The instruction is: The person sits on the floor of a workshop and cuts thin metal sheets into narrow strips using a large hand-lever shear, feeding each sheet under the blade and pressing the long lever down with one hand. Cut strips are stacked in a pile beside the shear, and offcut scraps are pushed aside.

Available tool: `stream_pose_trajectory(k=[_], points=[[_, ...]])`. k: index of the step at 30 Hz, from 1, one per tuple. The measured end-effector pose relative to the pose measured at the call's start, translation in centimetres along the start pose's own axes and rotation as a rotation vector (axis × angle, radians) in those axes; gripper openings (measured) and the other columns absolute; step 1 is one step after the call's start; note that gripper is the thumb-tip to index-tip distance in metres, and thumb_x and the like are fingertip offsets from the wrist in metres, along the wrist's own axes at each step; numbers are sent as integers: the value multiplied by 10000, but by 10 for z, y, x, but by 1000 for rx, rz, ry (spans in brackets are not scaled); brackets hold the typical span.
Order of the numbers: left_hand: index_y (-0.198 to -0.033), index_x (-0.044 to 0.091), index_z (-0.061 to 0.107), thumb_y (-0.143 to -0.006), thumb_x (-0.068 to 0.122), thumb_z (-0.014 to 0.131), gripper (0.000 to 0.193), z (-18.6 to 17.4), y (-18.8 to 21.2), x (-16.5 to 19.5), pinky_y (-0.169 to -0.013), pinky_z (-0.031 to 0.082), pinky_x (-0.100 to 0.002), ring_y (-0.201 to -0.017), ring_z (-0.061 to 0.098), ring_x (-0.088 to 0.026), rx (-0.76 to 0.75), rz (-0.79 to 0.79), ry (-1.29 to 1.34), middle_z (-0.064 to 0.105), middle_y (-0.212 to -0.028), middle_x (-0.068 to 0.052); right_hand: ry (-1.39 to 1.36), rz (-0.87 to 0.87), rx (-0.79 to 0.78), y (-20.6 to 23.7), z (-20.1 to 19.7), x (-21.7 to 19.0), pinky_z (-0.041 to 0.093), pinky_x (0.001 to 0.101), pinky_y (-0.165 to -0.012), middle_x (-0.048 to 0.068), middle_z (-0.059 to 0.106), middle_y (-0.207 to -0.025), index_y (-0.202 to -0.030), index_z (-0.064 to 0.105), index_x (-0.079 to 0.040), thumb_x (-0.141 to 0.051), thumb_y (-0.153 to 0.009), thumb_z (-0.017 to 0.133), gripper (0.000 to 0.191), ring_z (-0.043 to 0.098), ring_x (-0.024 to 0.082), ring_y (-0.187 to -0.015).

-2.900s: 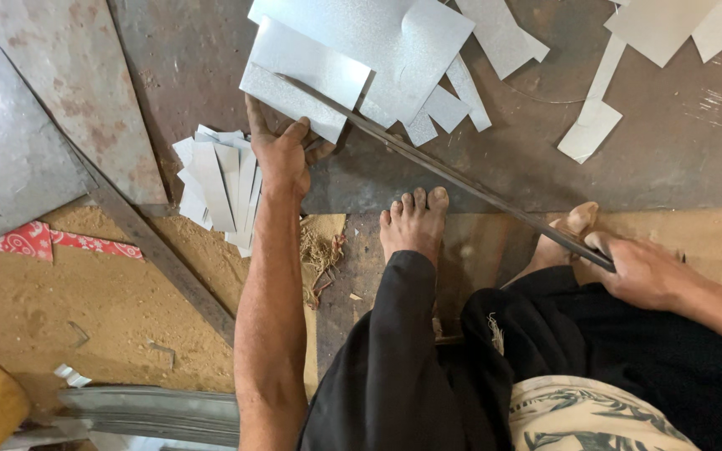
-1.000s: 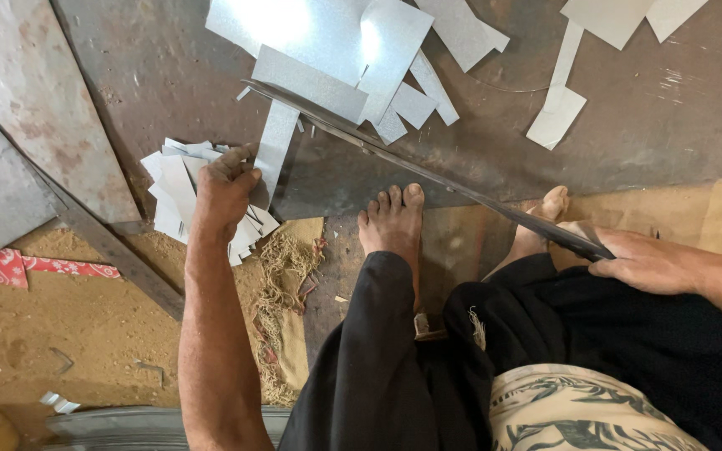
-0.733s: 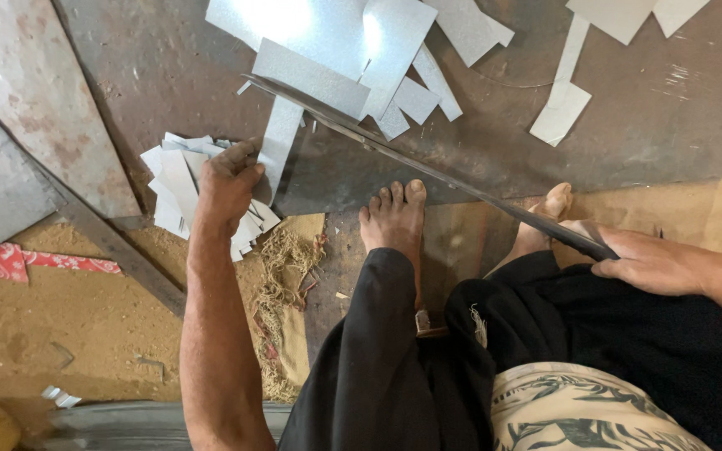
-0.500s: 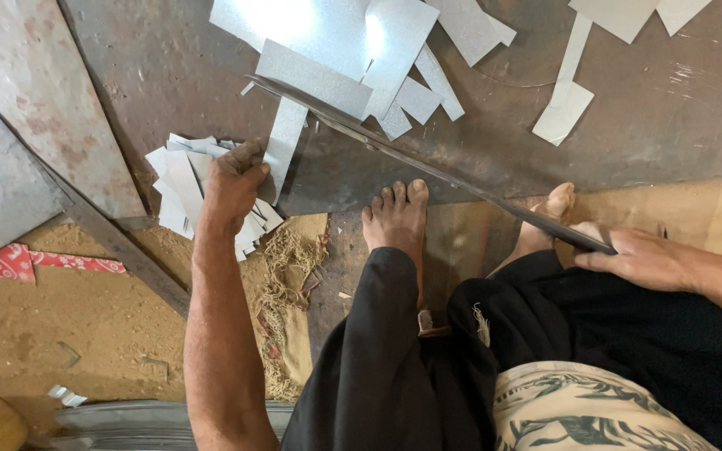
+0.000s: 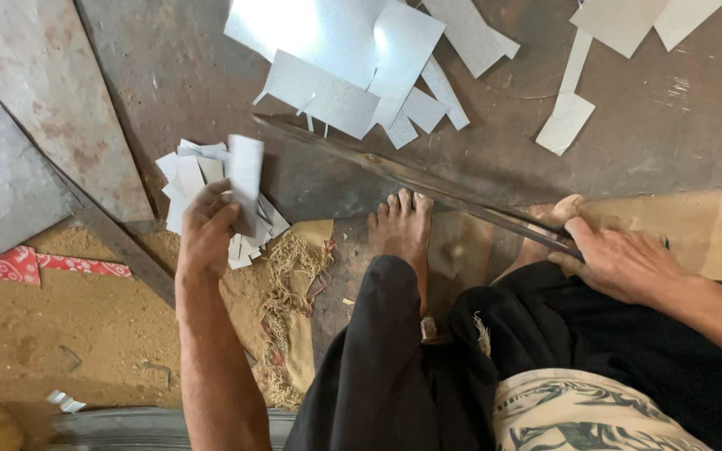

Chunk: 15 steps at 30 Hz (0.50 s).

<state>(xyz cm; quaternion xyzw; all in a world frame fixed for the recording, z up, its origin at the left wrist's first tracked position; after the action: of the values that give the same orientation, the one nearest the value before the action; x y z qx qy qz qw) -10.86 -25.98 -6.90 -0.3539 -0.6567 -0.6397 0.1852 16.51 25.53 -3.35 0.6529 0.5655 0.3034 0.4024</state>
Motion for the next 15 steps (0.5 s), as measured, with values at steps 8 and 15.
stream_pose_trajectory(k=[8,15], points=[[-1218,-4,608,-923,63,722,323,-50,20,-26,-701,618,-336,-805,691,-189,284,81,-2,704,-972,-128,-5,-154,370,-50,-130,-90,597,365,-626,143,651,-1136,-1191,614,-56,-470,-1007,551,458,679,250,-851],[-1044,55,734,-1032,125,653,109,-82,16,-41,-641,591,-290,-777,695,-145,591,179,-350,748,-962,-79,-183,-427,875,-137,-218,-245,530,518,-848,185,624,-1171,-1269,577,-79,-321,-847,765,521,611,346,-1052]])
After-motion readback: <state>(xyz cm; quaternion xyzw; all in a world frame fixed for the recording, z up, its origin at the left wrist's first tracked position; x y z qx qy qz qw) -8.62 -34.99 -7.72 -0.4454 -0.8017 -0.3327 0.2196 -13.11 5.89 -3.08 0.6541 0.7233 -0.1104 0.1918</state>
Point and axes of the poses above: each hand's wrist, its own y-axis away from the middle knuckle, its own z-axis out of the palm, x = y × z, the point moved 9 cm from there along -y, towards the middle knuckle
